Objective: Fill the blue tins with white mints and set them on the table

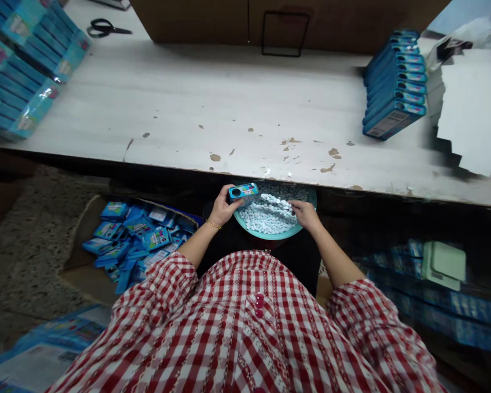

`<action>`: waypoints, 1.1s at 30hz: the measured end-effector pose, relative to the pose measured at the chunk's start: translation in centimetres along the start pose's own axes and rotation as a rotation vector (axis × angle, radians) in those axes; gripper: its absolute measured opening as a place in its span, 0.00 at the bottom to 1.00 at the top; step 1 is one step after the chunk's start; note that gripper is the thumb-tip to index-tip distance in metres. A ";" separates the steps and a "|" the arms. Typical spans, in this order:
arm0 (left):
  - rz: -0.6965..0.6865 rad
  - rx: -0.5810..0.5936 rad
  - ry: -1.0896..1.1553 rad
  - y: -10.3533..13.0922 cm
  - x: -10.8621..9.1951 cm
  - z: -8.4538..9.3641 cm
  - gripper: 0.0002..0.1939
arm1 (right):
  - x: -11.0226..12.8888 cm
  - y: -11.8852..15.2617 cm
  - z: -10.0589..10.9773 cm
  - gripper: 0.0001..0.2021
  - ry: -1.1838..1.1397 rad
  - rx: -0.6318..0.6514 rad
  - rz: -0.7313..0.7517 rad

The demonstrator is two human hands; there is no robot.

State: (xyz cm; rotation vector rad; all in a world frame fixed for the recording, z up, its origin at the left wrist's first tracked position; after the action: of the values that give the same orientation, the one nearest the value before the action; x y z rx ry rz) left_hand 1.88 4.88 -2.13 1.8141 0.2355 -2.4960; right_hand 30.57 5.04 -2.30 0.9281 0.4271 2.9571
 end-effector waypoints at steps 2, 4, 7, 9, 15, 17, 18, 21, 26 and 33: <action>-0.022 0.010 -0.058 0.0 -0.1 0.0 0.22 | 0.7 0.5 1.9 0.18 -0.044 -0.018 0.044; -0.049 0.033 -0.107 0.1 -0.2 -0.5 0.21 | 2.0 0.8 3.8 0.18 -0.022 -0.013 0.088; -0.092 0.080 -0.165 0.3 -0.5 -1.8 0.20 | 5.2 1.3 6.0 0.18 0.120 0.027 0.144; -0.125 0.113 -0.197 0.4 -0.8 -2.6 0.20 | 7.6 1.5 7.0 0.17 0.285 0.047 0.159; -0.210 0.182 -0.265 0.5 -1.5 -3.6 0.19 | 13.9 2.3 8.1 0.19 0.703 0.143 0.179; -0.213 0.180 -0.262 0.5 -1.4 -3.5 0.19 | 14.6 2.5 8.5 0.20 0.738 0.154 0.193; -0.214 0.175 -0.260 0.5 -1.4 -3.4 0.19 | 14.6 2.6 8.7 0.20 0.742 0.150 0.194; -0.225 0.151 -0.281 0.6 -1.4 -2.9 0.19 | 12.9 3.0 9.5 0.20 0.712 0.116 0.162; -0.345 0.169 -0.418 0.8 -3.3 -2.0 0.19 | 7.5 3.5 10.1 0.18 0.557 0.026 0.050; -0.305 0.152 -0.479 -0.1 -3.8 0.5 0.18 | 2.6 3.3 7.6 0.18 0.298 -0.108 -0.046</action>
State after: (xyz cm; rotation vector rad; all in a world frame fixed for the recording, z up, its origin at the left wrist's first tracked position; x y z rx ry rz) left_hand 2.55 4.74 1.64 1.2338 0.3241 -3.1428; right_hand 32.93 4.02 6.03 0.4624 0.2838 3.0464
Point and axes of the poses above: each hand's wrist, its own y-axis away from the middle knuckle, its own z-axis out of the back of the hand, x = y × z, the point moved 2 cm from there along -y, towards the middle knuckle, and after that the axes turned 7 degrees about -x, right-handed, at the moved point
